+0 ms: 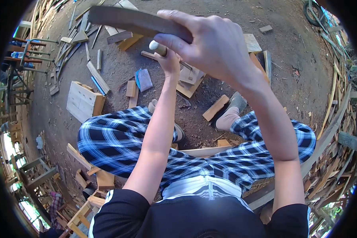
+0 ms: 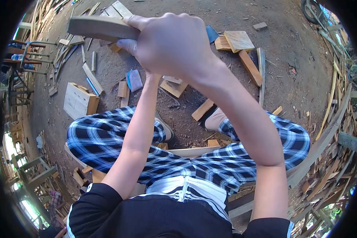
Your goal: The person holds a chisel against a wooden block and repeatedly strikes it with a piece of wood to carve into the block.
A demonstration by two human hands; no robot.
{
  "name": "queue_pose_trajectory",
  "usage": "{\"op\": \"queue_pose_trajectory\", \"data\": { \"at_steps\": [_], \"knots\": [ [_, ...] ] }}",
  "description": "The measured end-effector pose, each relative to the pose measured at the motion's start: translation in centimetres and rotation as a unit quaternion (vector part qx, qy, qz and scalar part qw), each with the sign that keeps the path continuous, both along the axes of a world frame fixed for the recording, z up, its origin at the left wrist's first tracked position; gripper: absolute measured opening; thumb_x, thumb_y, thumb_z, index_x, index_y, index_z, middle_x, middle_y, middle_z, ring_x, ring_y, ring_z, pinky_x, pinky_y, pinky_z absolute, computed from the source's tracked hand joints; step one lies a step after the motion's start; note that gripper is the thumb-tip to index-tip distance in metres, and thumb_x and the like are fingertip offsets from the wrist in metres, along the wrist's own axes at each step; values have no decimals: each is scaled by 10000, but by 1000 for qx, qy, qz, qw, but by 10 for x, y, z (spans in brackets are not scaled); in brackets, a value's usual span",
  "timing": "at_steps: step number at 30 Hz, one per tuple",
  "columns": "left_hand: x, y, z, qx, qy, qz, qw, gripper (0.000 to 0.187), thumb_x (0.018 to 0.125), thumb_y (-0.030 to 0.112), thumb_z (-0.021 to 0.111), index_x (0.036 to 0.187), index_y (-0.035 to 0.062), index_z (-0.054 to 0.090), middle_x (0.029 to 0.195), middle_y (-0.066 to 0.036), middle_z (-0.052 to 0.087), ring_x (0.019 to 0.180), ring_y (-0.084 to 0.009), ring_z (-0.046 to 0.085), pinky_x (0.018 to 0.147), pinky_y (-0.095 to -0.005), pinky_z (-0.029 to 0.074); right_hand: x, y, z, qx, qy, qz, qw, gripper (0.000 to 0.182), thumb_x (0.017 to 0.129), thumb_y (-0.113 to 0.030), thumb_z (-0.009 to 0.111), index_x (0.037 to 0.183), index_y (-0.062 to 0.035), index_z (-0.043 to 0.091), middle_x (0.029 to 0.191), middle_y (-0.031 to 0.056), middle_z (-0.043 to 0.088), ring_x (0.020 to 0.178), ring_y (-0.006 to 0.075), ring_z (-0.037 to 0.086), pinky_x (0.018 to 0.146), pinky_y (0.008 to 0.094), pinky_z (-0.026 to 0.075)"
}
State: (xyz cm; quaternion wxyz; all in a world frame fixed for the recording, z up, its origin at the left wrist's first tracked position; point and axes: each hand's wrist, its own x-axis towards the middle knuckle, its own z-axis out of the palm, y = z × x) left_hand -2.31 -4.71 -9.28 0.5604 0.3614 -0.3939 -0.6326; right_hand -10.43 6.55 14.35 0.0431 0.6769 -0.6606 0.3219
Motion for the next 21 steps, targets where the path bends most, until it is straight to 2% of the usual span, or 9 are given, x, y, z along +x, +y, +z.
{"op": "queue_pose_trajectory", "data": {
  "at_steps": [2, 4, 6, 8, 9, 10, 12, 17, 21],
  "knots": [
    [-3, 1, -4, -17, -11, 51, 999, 254, 906, 183, 645, 1052, 0, 546, 744, -45, 614, 692, -125, 625, 569, -242, 507, 2, 2, -4, -14, -22, 5, 1000, 455, 877, -520, 603, 1169, -180, 678, 708, 58, 707, 602, 189, 697, 512, 313, 542],
    [-4, 4, 17, -169, -8, 80, 982, 169, 906, 168, 639, 948, 25, 561, 705, -19, 579, 580, -106, 575, 473, -242, 459, -2, -3, -20, 157, 42, -13, 987, 465, 869, -526, 601, 1161, -172, 680, 701, 75, 701, 610, 206, 698, 517, 324, 539],
    [-9, 11, 36, -130, 37, 97, 986, 134, 911, 161, 627, 864, 52, 564, 684, 0, 552, 523, -93, 533, 419, -245, 412, -10, -6, -22, 169, 52, -9, 984, 469, 868, -542, 590, 1164, -188, 675, 710, 85, 701, 635, 212, 703, 541, 330, 543],
    [5, 19, 33, -91, -21, 23, 995, 327, 942, 288, 612, 1127, 24, 555, 1035, -49, 625, 909, -148, 636, 745, -326, 541, -6, 6, -28, 143, -3, -9, 990, 447, 879, -531, 583, 1174, -206, 666, 719, 86, 702, 667, 222, 710, 568, 339, 548],
    [6, 19, 38, -90, -3, 41, 995, 252, 934, 285, 614, 1002, 46, 570, 887, -23, 616, 701, -130, 623, 611, -319, 524, -4, 16, -26, 164, -84, -10, 983, 443, 886, -516, 578, 1203, -215, 651, 745, 93, 709, 687, 242, 713, 586, 348, 552],
    [7, 18, 44, -90, -3, 44, 995, 252, 934, 285, 614, 1002, 46, 570, 887, -23, 616, 701, -130, 623, 611, -319, 524, -6, 23, -31, 164, -84, -7, 983, 443, 886, -516, 578, 1203, -215, 651, 745, 93, 709, 687, 242, 713, 586, 348, 552],
    [11, 20, 55, 17, 76, 82, 994, 254, 921, 189, 596, 733, 77, 468, 523, 7, 451, 367, -78, 405, 356, -259, 347, -11, 42, -52, 162, -191, -39, 967, 446, 891, -505, 571, 1220, -212, 643, 764, 97, 715, 692, 254, 713, 593, 354, 552],
    [29, 9, 37, 87, 93, 117, 985, 406, 928, 404, 556, 664, 153, 377, 484, 19, 358, 377, -91, 319, 416, -303, 323, -26, 85, -90, 267, -223, -112, 931, 535, 886, -557, 545, 1264, -186, 619, 852, 170, 717, 836, 340, 704, 732, 433, 552],
    [27, 21, 46, 100, 80, 169, 977, 415, 934, 420, 556, 660, 163, 379, 477, 14, 350, 398, -102, 350, 436, -298, 341, -34, 113, -111, 256, -285, -162, 910, 549, 890, -576, 536, 1244, -167, 632, 898, 185, 714, 882, 349, 695, 774, 431, 541]
  ]
}}
